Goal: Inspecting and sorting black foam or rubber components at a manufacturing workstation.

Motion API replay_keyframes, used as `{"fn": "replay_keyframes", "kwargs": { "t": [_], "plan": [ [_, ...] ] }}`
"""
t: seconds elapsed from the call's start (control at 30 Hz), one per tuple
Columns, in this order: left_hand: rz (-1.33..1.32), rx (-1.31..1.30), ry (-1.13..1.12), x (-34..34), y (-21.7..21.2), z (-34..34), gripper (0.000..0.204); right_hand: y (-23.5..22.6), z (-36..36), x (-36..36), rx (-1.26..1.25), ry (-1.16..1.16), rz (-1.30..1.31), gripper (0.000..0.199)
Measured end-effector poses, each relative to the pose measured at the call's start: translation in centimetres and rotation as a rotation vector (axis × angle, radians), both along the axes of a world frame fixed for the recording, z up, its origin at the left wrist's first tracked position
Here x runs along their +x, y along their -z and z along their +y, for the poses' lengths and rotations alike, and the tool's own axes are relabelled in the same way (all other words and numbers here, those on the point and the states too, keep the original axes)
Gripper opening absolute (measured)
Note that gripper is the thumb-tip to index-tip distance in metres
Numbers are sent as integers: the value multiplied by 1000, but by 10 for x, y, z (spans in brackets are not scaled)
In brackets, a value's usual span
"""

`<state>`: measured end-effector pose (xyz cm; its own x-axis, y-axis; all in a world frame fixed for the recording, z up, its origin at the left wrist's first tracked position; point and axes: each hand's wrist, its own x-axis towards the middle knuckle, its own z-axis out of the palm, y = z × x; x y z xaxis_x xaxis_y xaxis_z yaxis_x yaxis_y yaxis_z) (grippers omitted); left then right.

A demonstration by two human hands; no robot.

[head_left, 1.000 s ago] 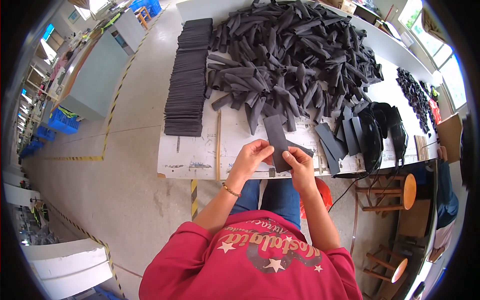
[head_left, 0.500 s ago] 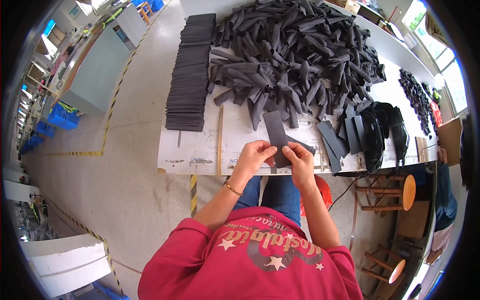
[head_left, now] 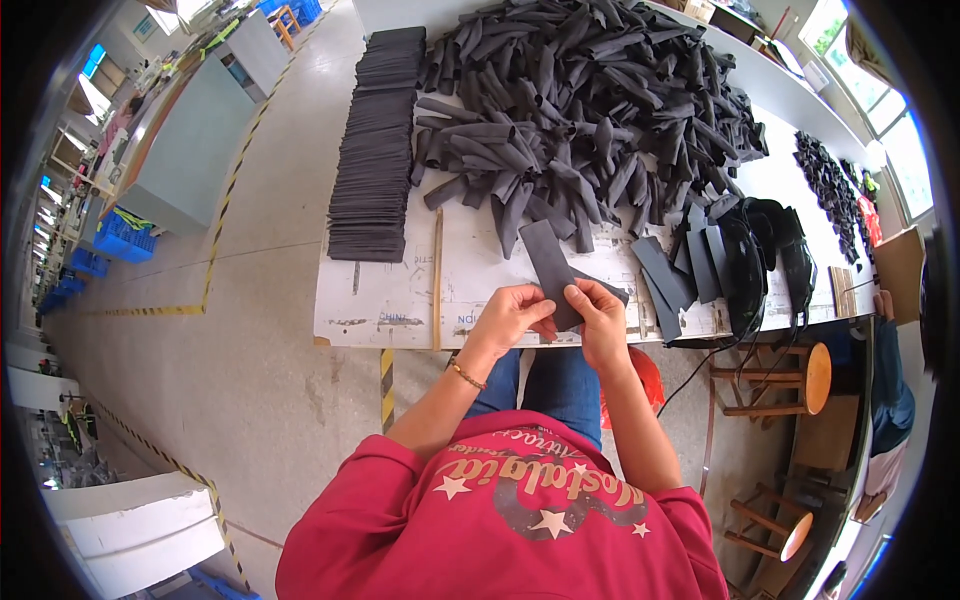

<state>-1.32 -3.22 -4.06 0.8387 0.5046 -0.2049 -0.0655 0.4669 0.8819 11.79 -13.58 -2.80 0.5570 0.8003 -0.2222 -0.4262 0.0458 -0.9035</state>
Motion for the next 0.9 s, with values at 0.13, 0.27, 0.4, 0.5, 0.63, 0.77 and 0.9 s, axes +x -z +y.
{"fn": "replay_keyframes", "kwargs": {
  "t": [0.13,0.27,0.4,0.5,0.63,0.77,0.9],
  "plan": [
    [-14,-17,-10,0,3,-1,16,2,2,1,8,9,1,21],
    [-39,-114,-164,4,-5,-5,22,0,0,3,-15,-12,24,21],
    [-74,-27,-455,1,-4,28,28,-1,-8,9,-82,-128,-94,22],
    [-46,-34,-469,-7,-1,40,27,-4,-15,13,-141,-193,-227,22],
    [1,-148,-491,-10,16,31,20,17,-34,19,-207,-65,-207,22],
    [153,27,-354,11,26,20,15,33,-45,48,-252,192,-389,18],
    [448,721,-294,50,32,21,20,43,-48,77,-395,282,-553,15]
  ]
}}
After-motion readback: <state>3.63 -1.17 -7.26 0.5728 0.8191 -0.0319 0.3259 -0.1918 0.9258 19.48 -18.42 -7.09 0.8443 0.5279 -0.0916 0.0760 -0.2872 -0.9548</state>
